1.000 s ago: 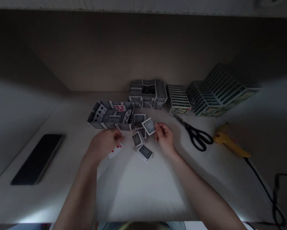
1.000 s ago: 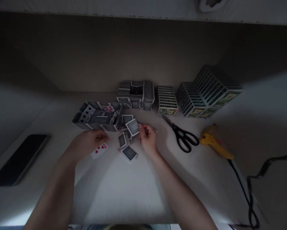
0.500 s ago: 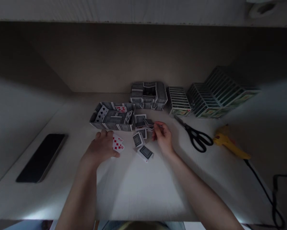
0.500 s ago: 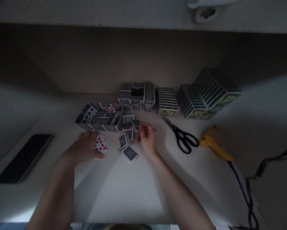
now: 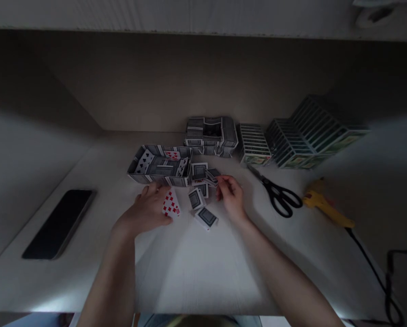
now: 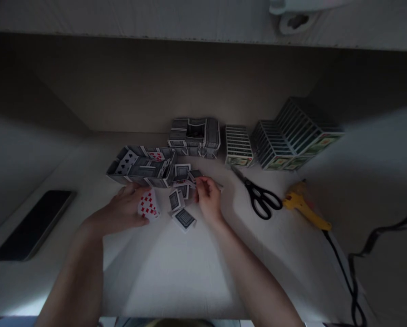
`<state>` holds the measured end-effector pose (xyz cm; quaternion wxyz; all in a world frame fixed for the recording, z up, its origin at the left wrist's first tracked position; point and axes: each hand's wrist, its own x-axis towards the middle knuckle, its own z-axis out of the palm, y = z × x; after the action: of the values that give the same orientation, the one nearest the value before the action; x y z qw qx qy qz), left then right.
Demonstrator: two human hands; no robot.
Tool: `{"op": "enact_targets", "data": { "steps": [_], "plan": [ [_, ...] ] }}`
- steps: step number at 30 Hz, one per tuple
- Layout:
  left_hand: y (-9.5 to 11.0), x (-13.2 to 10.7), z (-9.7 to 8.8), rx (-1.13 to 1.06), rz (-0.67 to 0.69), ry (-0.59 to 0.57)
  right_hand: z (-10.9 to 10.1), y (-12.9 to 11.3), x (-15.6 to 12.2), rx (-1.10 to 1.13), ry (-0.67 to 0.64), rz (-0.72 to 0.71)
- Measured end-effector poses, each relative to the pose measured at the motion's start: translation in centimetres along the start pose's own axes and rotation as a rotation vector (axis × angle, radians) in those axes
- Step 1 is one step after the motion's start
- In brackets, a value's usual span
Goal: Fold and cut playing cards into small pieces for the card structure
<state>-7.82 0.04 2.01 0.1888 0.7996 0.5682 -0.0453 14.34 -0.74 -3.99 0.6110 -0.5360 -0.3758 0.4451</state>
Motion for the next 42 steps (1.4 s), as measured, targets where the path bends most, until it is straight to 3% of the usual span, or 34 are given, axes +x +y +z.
{"op": "enact_targets", "data": {
  "steps": [6,11,15,18,21,25,29,42],
  "plan": [
    [-0.4,0.1,0.0,-0.083,0.022,0.027,-0.1,0.3,0.0,-0.014,-0.006,-0.002],
    [0.2,-0.3,-1.0,-0.364,0.232,-0.009,0.0,-0.1,-0.4,-0.006,-0.007,-0.004],
    [2.0,-0.2,-1.3,-0.783,0.396,-0.172,-0.1,-0.4,-0.8,0.028,-0.118,0.010],
    [3.6,0.8,-0.2,-1.248,0.504,-0.263,0.0,-0.3,-1.0,0.067,-0.209,0.044],
    [4.8,2.1,1.9,-1.650,0.442,-0.337,0.0,-0.2,-1.0,0.107,-0.204,0.055],
    [5.3,3.5,4.2,-1.905,0.395,-0.311,0.0,-0.3,-0.8,0.106,-0.223,0.067],
    [5.2,4.3,5.1,-1.996,0.362,-0.242,0.1,-0.3,-0.7,0.072,-0.229,0.039],
    [5.7,5.5,5.3,-2.001,0.388,-0.288,0.2,-0.3,-1.0,-0.009,-0.211,-0.056]
  ]
}}
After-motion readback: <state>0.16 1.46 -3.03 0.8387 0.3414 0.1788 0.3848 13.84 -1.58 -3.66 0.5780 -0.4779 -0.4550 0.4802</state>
